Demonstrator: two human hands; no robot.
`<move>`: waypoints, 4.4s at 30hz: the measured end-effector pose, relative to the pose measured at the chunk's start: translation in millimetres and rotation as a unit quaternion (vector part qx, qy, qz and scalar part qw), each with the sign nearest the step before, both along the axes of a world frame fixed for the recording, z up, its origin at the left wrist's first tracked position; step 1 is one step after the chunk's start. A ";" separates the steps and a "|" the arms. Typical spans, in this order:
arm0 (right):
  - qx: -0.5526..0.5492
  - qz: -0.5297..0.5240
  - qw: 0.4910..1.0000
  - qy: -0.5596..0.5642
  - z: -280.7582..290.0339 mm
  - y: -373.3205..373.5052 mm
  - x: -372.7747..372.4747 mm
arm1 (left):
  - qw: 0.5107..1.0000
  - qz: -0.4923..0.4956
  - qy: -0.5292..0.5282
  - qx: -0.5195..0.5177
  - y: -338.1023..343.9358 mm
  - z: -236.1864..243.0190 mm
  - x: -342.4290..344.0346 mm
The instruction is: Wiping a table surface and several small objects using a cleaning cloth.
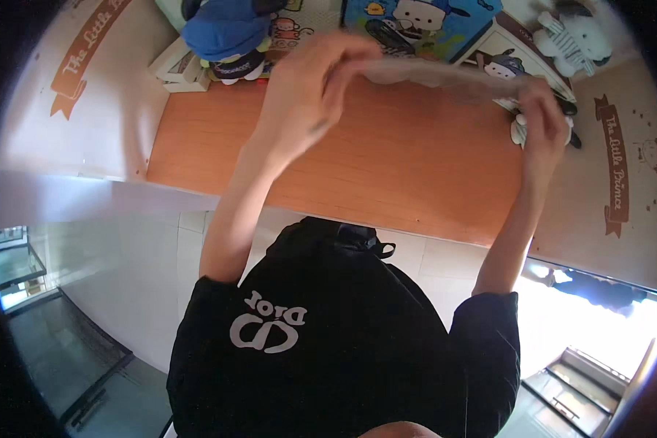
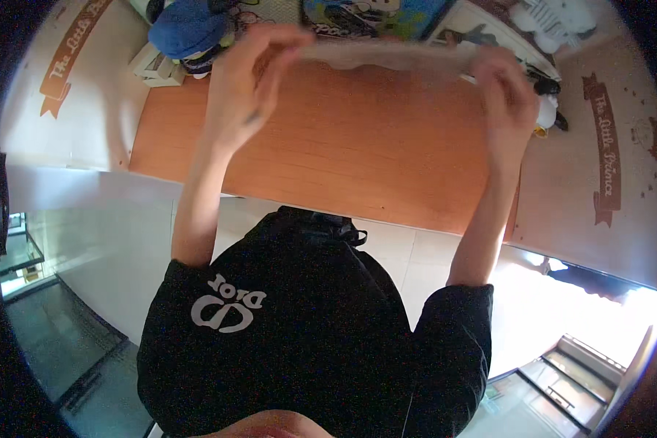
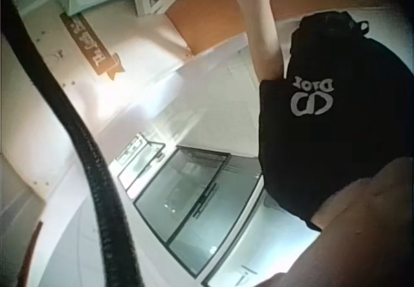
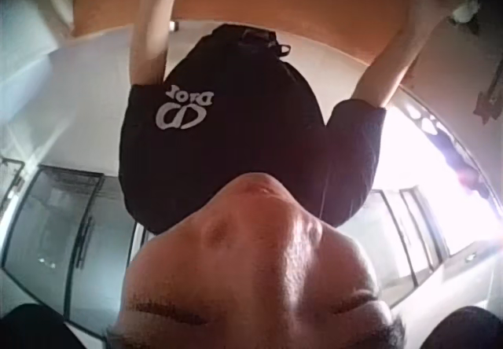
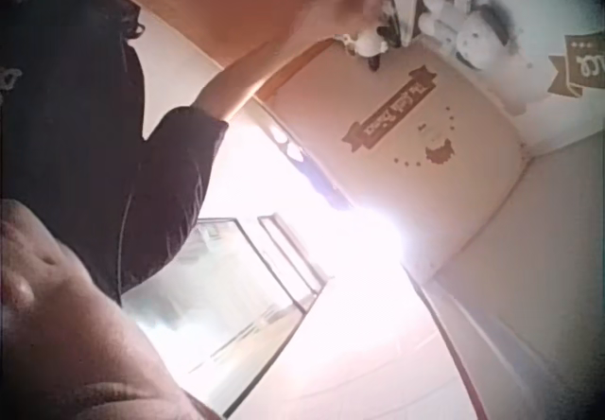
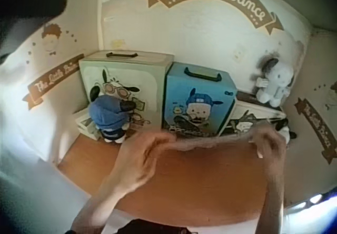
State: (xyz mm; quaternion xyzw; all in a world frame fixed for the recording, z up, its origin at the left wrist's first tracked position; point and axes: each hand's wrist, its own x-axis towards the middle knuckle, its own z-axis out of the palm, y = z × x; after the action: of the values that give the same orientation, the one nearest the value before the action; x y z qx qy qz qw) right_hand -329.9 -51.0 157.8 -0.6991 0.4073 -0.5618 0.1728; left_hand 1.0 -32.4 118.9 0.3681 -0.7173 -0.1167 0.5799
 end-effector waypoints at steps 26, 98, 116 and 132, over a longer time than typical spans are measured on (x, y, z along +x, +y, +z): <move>0.108 0.033 0.935 0.336 -134.3 -16.0 4.9 | 0.920 0.125 -0.365 0.072 -41.4 -120.0 20.1; 0.128 0.209 0.914 0.323 -128.1 6.6 51.2 | 0.882 0.264 -0.327 0.212 77.0 -95.0 158.0; 0.431 0.808 0.396 -0.063 -90.2 201.6 171.7 | 0.858 0.342 -0.313 0.221 76.0 -102.5 115.5; 0.432 0.813 0.383 -0.076 -98.8 209.7 110.1 | 0.832 0.398 -0.310 0.231 79.6 -111.7 90.1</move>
State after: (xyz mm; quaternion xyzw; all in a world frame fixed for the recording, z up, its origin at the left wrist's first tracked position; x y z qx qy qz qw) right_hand -219.8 158.7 59.0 -0.4812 -0.1832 0.0483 0.8559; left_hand 91.0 47.2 7.1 0.7619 -0.6031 0.0826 0.2213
